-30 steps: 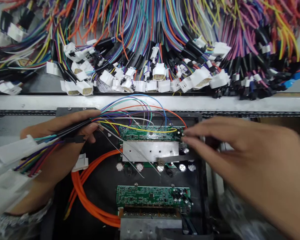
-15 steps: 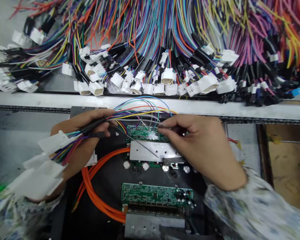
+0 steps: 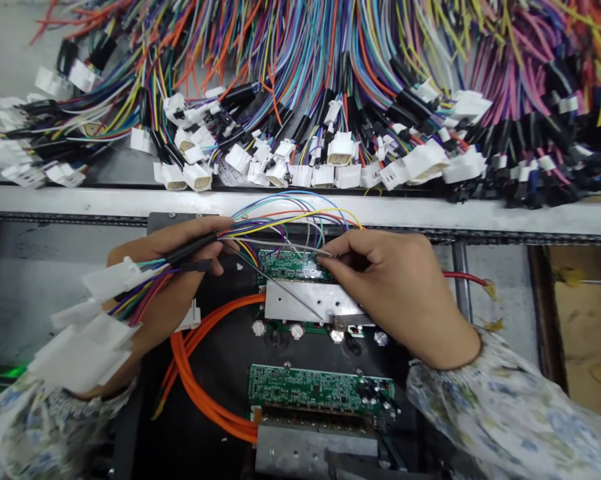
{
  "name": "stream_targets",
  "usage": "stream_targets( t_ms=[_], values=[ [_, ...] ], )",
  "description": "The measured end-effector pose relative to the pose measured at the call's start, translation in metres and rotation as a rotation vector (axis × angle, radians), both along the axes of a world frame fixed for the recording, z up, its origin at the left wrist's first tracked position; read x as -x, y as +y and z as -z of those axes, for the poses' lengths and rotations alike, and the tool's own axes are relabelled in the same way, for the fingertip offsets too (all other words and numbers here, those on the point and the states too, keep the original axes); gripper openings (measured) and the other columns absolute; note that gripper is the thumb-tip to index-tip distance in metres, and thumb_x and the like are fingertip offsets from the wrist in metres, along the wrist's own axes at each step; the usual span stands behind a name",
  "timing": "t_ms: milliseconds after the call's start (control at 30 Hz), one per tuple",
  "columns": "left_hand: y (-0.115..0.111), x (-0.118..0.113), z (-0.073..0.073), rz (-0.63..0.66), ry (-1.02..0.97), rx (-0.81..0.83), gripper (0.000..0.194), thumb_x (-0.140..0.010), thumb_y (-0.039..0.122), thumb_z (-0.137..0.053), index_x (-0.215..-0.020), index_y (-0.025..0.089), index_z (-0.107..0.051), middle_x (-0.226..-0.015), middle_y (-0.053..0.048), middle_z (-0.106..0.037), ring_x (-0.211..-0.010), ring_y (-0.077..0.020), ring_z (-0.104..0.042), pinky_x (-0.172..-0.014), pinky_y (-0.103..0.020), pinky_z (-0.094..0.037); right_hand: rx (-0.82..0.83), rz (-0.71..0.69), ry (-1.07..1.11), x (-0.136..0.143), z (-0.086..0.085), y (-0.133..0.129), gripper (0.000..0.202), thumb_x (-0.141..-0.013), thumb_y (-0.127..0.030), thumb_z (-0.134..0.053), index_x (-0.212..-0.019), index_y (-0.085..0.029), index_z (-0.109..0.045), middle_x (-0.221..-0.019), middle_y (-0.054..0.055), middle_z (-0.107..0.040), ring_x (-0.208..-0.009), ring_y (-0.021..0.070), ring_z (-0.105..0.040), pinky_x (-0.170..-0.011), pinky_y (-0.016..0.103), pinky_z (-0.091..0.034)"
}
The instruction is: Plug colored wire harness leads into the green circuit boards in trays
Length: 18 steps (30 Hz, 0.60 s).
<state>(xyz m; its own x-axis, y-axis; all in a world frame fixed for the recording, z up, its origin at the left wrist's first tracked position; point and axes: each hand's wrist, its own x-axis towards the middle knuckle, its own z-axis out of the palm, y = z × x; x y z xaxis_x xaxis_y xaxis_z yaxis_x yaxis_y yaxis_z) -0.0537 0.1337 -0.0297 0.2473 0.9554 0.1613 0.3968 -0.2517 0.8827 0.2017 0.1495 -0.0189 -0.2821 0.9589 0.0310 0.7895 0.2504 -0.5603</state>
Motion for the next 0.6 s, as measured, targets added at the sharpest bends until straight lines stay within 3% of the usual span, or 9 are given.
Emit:
stream_targets(
  t_ms=[133,233,333,400,467,533,600],
  values=[
    [0.001,-0.002,-0.002,-0.025,0.004,0.012,0.037,-0.089,0.019,-0.058,-0.124,0.029,-0.061,-0.118,0.005,-0.069,-0.099,-0.0137,-0.068,-0.095,-0.024,-0.056,-0.006,-0.047,-0.024,-0.004,-0.001,0.001,0.016,-0.084,-0.030,-0.061,-0.075,-0.022,-0.072,-0.071,-0.001,-0.073,-0.058,0.0150,-0.066,-0.052,0.026,-0.048],
    [0.002,-0.003,-0.003,-0.036,0.014,0.028,0.033,-0.089,0.019,-0.057,-0.121,0.028,-0.063,-0.114,0.005,-0.070,-0.093,-0.0130,-0.069,-0.093,-0.024,-0.057,-0.085,-0.136,-0.157,-0.008,-0.013,-0.003,0.028,-0.090,-0.036,-0.052,-0.077,-0.022,-0.073,-0.072,0.001,-0.074,-0.057,0.0176,-0.067,-0.051,0.030,-0.047],
    [0.001,-0.004,-0.004,-0.046,0.021,0.026,0.035,-0.088,0.020,-0.059,-0.122,0.028,-0.061,-0.108,0.003,-0.072,-0.079,-0.0112,-0.069,-0.085,-0.024,-0.059,-0.112,-0.121,-0.210,0.000,-0.027,-0.011,0.028,-0.090,-0.044,-0.053,-0.087,-0.024,-0.073,-0.072,0.001,-0.074,-0.052,0.0169,-0.065,-0.045,0.029,-0.043],
    [0.000,-0.005,-0.005,-0.067,0.000,0.019,0.036,-0.088,0.021,-0.060,-0.122,0.030,-0.060,-0.103,0.003,-0.071,-0.072,-0.0101,-0.067,-0.074,-0.022,-0.059,-0.009,-0.124,-0.137,0.012,-0.034,-0.014,0.023,-0.089,-0.040,-0.056,-0.095,-0.024,-0.072,-0.065,-0.001,-0.071,-0.047,0.0152,-0.062,-0.043,0.028,-0.042],
    [0.000,-0.006,-0.007,-0.086,-0.019,0.011,0.031,-0.088,0.020,-0.059,-0.117,0.030,-0.062,-0.098,0.003,-0.071,-0.071,-0.0099,-0.066,-0.067,-0.020,-0.057,0.153,-0.251,-0.050,0.021,-0.038,-0.011,0.018,-0.088,-0.031,-0.056,-0.093,-0.024,-0.072,-0.064,-0.002,-0.070,-0.050,0.0144,-0.062,-0.045,0.027,-0.044],
    [0.001,-0.006,-0.009,-0.097,0.051,-0.034,0.024,-0.089,0.019,-0.059,-0.110,0.028,-0.066,-0.098,0.002,-0.070,-0.081,-0.0115,-0.066,-0.072,-0.022,-0.057,0.315,-0.431,0.059,0.024,-0.039,-0.004,0.016,-0.087,-0.028,-0.057,-0.085,-0.027,-0.072,-0.074,-0.002,-0.073,-0.059,0.0128,-0.065,-0.051,0.025,-0.049],
    [0.002,-0.007,-0.011,-0.101,0.231,-0.154,0.019,-0.089,0.023,-0.061,-0.105,0.024,-0.069,-0.108,-0.004,-0.068,-0.096,-0.0170,-0.063,-0.084,-0.031,-0.056,0.354,-0.400,0.155,0.023,-0.036,0.003,0.012,-0.085,-0.032,-0.061,-0.080,-0.029,-0.072,-0.080,-0.004,-0.074,-0.066,0.0119,-0.067,-0.056,0.022,-0.051]
  ],
)
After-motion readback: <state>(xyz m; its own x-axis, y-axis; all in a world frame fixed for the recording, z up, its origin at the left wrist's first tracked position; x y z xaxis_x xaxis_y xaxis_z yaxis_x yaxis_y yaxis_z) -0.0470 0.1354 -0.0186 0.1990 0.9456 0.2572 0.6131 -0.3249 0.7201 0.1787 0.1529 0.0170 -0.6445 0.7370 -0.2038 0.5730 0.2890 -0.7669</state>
